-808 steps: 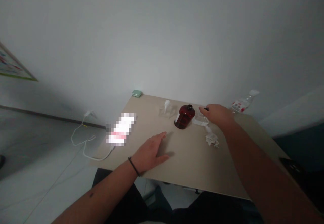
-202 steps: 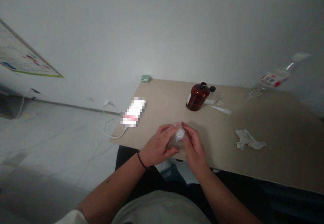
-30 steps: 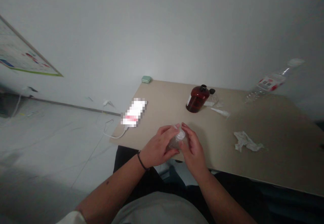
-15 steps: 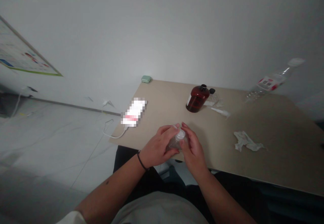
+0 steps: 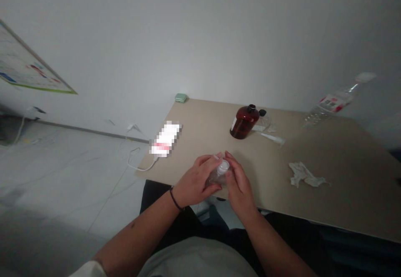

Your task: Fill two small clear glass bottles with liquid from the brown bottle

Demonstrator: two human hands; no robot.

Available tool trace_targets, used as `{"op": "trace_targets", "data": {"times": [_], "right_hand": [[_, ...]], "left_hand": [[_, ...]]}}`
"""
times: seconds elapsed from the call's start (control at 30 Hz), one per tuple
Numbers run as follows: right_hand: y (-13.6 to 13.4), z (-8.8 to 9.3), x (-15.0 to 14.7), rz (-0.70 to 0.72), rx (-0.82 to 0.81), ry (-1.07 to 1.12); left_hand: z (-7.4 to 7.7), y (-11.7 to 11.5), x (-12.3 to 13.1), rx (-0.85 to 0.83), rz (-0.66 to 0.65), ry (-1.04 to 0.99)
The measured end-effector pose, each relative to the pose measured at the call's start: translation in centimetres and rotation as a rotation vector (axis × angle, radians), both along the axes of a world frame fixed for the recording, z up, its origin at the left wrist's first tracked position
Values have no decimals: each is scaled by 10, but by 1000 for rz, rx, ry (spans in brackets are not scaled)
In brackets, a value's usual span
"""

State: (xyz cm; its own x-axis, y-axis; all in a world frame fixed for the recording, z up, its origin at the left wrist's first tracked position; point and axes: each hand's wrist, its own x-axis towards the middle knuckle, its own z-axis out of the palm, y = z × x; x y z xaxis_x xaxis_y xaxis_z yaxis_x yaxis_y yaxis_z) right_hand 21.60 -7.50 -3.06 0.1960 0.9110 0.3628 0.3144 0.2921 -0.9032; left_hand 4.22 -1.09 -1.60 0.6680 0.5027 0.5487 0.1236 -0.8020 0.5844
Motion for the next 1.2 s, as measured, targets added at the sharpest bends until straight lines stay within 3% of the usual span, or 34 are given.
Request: {"op": "trace_targets", "data": {"times": [0.63, 0.73, 0.9, 1.03, 1.2], "right_hand": [[0, 6, 1, 36, -26, -17], [3, 24, 5, 23, -61, -163], [12, 70, 12, -65, -149, -559], [18, 100, 9, 10, -269, -846], [19, 127, 5, 56, -365, -931]], "left_hand": [[3, 0, 1, 4, -2, -15], [2, 0, 1, 5, -1, -14], [-2, 0, 1, -20, -3, -4], [-3, 0, 0, -88, 1, -39], [-7, 0, -2, -252, 32, -49]]}}
